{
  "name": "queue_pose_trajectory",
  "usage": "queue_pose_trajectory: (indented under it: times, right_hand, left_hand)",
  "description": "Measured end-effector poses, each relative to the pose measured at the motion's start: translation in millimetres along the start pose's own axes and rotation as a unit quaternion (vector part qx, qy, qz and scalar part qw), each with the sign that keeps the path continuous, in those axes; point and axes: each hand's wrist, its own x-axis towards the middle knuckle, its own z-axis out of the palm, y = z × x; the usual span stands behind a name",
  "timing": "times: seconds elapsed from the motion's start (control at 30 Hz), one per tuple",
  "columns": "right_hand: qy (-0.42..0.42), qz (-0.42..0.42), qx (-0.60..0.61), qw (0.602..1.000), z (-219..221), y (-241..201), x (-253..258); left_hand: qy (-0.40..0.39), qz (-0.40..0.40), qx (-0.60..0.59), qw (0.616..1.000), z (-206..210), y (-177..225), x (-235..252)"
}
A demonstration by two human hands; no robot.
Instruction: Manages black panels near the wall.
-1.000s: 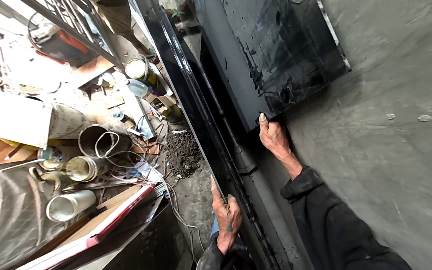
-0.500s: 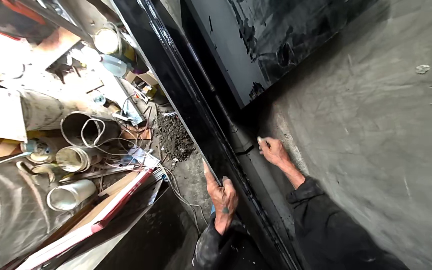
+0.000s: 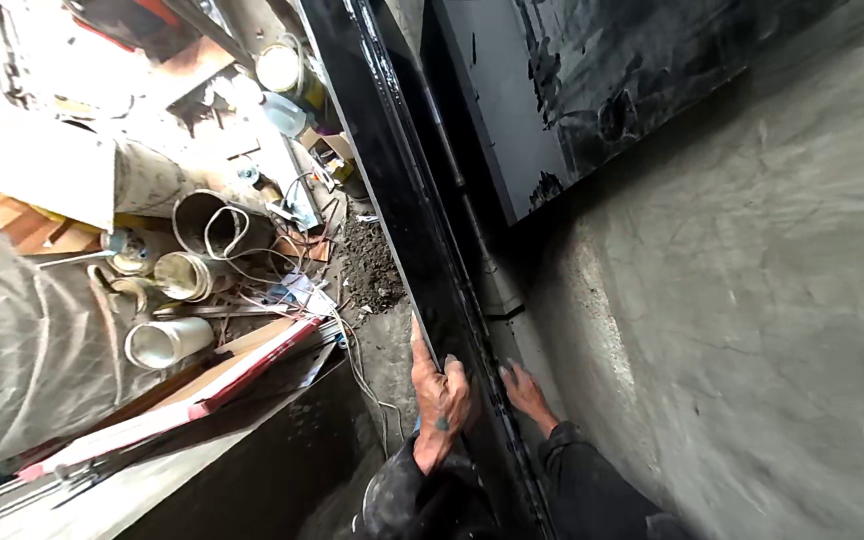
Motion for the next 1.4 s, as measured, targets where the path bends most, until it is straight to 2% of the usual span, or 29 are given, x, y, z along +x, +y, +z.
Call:
queue_pose_trajectory:
  times: [0.33,0.47,0.83,1.27,1.4]
  right_hand:
    - [0.014,-0.04,-0.124,0.991,28.7,13.3,33.9]
    - [0.025,-0.071,-0.106,0.991,33.5,20.9,37.7]
    - [0.055,-0.089,-0.033,0.994,44.2,29.7,41.9]
    - [0.096,-0.067,-0.026,0.993,52.7,30.7,41.0]
    - [0.08,-0.044,-0.044,0.995,50.8,28.7,39.7]
  left_hand:
    - [0.011,0.017,0.006,1.0,-2.6,-5.2,0.2]
    - [0.007,0.018,0.004,1.0,-3.6,-5.2,0.3]
    - [-0.001,0.0,-0.015,1.0,-7.0,-4.5,0.5]
    - [0.003,-0.009,-0.022,1.0,-12.2,-6.4,-0.6]
    - [-0.009,0.003,-0.003,1.0,-12.6,-4.5,0.5]
